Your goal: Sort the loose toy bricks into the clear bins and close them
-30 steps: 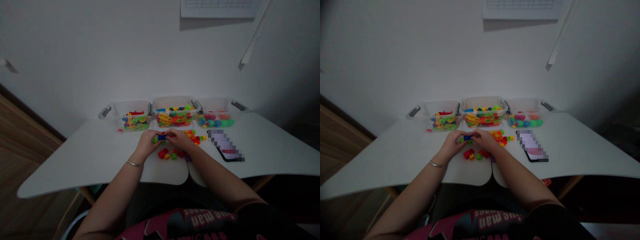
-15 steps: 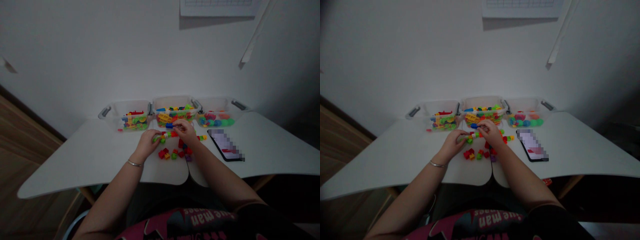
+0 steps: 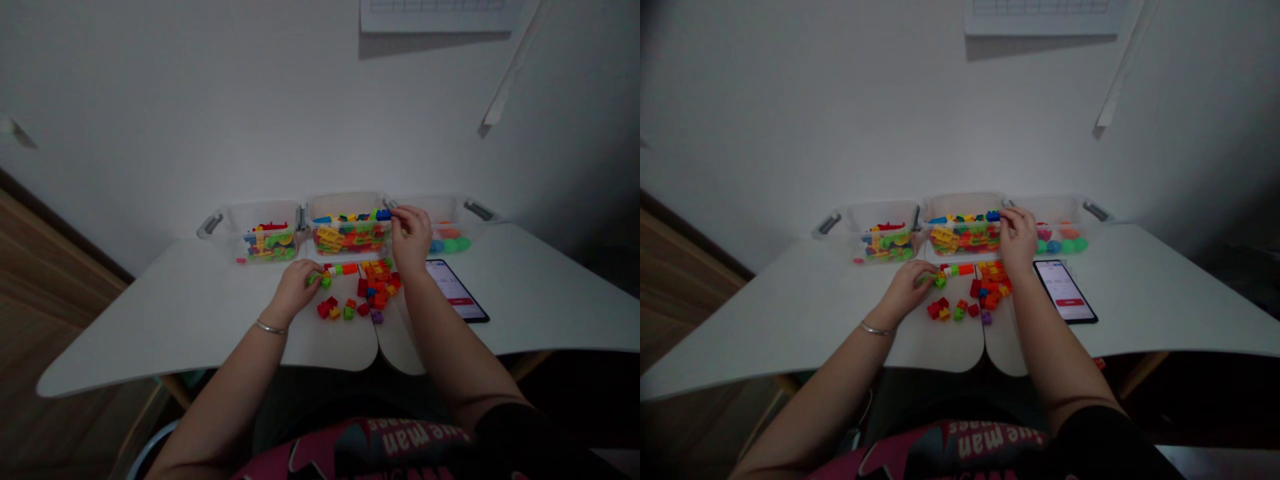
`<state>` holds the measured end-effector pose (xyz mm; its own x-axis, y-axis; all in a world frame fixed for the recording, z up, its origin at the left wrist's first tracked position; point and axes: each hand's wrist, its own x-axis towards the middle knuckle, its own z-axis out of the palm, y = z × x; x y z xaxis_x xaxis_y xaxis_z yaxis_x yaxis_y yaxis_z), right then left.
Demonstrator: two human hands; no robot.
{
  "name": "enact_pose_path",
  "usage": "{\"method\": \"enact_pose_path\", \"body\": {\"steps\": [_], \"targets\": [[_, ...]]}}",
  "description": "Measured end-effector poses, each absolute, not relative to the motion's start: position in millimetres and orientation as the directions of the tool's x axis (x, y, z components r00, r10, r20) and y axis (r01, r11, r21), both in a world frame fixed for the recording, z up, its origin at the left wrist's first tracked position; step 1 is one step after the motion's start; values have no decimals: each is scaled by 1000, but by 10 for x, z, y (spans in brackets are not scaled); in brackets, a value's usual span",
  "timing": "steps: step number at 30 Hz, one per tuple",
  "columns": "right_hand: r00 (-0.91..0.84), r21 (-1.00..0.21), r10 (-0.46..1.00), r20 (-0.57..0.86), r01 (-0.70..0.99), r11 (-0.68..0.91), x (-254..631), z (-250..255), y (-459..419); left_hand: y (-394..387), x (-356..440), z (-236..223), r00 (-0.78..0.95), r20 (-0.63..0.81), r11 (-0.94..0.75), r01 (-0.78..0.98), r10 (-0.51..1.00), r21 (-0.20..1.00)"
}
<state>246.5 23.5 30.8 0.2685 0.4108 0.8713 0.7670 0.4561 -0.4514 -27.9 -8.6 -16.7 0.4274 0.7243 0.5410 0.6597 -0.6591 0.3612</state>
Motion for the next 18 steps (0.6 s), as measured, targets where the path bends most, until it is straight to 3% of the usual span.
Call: {"method": "enact_pose_path", "body": {"steps": [6,18], "targets": [[37,-323,615,787,875,361,2388,311,297,-94,-274,-151,422,540,-655,660,729,368],[-47,-216,625,779,916,339,2290,157,185,-94,-249,-156,434,511,-648,660,742,381]]}}
